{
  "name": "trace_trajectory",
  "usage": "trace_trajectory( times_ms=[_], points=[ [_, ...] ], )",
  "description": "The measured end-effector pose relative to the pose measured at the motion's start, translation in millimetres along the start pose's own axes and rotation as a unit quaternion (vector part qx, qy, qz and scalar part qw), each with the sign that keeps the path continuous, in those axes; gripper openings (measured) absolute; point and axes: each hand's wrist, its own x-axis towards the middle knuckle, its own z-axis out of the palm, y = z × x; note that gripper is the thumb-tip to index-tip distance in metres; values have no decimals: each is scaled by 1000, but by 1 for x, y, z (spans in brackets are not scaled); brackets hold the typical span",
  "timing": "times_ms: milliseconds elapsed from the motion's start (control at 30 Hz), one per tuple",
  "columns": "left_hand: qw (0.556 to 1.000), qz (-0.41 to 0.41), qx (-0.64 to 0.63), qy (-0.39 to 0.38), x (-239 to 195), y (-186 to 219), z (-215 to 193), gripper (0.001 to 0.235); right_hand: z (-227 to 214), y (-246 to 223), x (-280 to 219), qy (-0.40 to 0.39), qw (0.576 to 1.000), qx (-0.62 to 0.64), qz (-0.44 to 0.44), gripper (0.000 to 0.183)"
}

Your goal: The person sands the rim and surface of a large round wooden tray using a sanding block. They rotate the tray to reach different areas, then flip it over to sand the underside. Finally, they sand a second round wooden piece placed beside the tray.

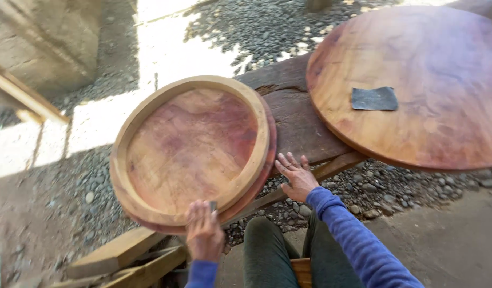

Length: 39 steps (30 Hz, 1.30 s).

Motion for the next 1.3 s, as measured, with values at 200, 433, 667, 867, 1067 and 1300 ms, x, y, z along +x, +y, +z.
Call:
trace_trajectory(
  times_ms=[200, 433, 667, 867, 1067, 1300],
  points=[
    [996, 24, -84, 14, 52, 77, 61, 42, -1, -3, 3, 5, 1000, -7, 14, 85],
    [999, 21, -28, 24, -11, -29, 4, 43, 18, 14, 6, 44, 999, -5, 0, 84],
    [979, -115, -123, -114, 36, 5, -7, 34, 3, -6, 17, 66, 994, 77, 26, 70],
    [992, 46, -119, 17, 40, 9, 7, 38, -20, -125, 12, 320, 935, 154, 8, 27],
    [992, 35, -118, -32, 23, -116, -61, 22, -10, -239, 27, 285, 926, 84, -234, 21],
    [997, -36, -55, 33, 32, -115, -26, 21, 6, -254, 44, 261, 946, 83, -173, 27]
  ],
)
